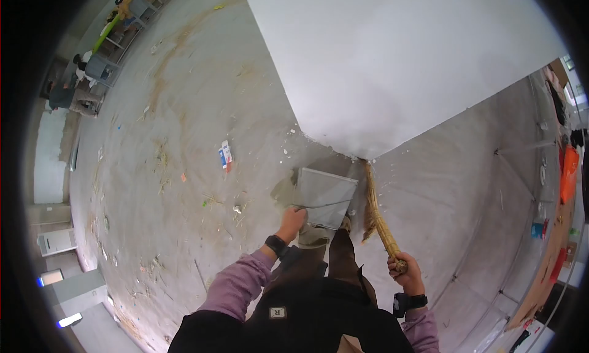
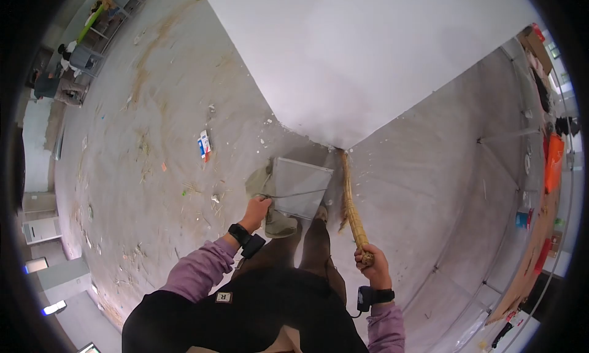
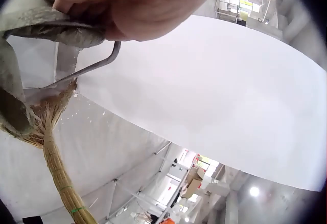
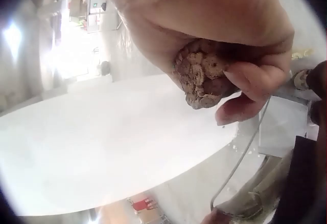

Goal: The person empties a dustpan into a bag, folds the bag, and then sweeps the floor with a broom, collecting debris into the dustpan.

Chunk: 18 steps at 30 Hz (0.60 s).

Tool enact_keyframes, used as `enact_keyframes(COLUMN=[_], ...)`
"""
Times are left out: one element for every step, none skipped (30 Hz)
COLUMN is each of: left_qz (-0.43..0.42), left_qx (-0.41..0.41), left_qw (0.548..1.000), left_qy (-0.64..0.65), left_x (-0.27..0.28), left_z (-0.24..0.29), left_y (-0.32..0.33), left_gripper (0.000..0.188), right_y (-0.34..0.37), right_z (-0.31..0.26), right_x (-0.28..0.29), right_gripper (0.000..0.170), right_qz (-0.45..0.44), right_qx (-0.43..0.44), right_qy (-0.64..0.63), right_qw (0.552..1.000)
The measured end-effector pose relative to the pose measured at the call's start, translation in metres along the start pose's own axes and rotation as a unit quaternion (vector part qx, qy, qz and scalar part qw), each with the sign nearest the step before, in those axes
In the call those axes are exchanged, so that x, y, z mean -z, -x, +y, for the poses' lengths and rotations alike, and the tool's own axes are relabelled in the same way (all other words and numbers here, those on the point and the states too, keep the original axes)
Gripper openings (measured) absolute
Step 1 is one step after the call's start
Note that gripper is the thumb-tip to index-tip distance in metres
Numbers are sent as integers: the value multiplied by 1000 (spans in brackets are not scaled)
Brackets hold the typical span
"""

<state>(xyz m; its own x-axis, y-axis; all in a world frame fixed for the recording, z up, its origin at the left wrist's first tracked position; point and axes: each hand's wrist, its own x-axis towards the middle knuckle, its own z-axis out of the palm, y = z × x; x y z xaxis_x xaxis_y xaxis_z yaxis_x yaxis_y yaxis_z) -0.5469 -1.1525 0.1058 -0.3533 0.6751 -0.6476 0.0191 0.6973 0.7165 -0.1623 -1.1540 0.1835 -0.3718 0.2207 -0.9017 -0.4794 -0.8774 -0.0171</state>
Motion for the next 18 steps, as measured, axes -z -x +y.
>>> enact_keyframes(left_qz=[2, 10, 17, 24, 32, 24, 24, 23, 23, 33, 38, 44, 50, 58, 65, 73, 63, 54], left_qx=[4, 13, 23, 35, 46, 55, 55, 54, 55, 40, 50, 60, 70, 71, 72, 73, 73, 74], left_qw=[1000, 999, 999, 998, 996, 994, 991, 988, 985, 987, 984, 980, 976, 974, 972, 969, 970, 970], left_qy=[23, 33, 43, 53, 63, 97, 118, 141, 164, 153, 169, 184, 199, 208, 215, 223, 225, 227], left_x=[2, 3, 5, 7, 9, 12, 13, 15, 15, 15, 15, 16, 17, 18, 19, 21, 26, 29], left_z=[1, 1, 0, -1, 1, 4, 5, 5, 5, 4, 2, 0, -3, -4, -5, -6, -16, -29], left_y=[-1, -3, -5, -6, -6, -5, -4, -4, -3, -3, -3, -4, -4, -3, -1, 0, -6, -13], left_gripper=[26, 25, 24, 24, 23, 22, 21, 20, 19, 16, 16, 15, 14, 14, 14, 13, 13, 13], right_y=[5, 12, 18, 25, 31, 35, 37, 38, 38, 34, 25, 16, 8, -2, -11, -20, -31, -43], right_z=[1, 2, 5, 8, 10, 12, 12, 10, 7, 5, 1, -5, -11, -18, -24, -31, -38, -46], right_x=[3, 3, 4, 4, 3, 0, -3, -6, -10, -13, -15, -16, -16, -17, -20, -27, -39, -49], right_gripper=[30, 31, 32, 32, 33, 35, 32, 28, 25, 27, 28, 30, 25, 21, 17, 14, 11, 9], right_qz=[-13, -25, -31, -36, -42, -49, -54, -58, -62, -46, -29, -13, -16, -20, -23, -6, 10, 27], right_qx=[5, 10, 8, 6, 3, 9, 7, 5, 3, 22, 40, 58, 73, 87, 101, 128, 154, 180], right_qy=[-29, -58, -92, -127, -161, -192, -215, -238, -260, -251, -242, -231, -211, -191, -172, -144, -116, -87], right_qw=[999, 998, 995, 991, 986, 980, 975, 970, 964, 967, 969, 971, 975, 978, 980, 981, 981, 979])
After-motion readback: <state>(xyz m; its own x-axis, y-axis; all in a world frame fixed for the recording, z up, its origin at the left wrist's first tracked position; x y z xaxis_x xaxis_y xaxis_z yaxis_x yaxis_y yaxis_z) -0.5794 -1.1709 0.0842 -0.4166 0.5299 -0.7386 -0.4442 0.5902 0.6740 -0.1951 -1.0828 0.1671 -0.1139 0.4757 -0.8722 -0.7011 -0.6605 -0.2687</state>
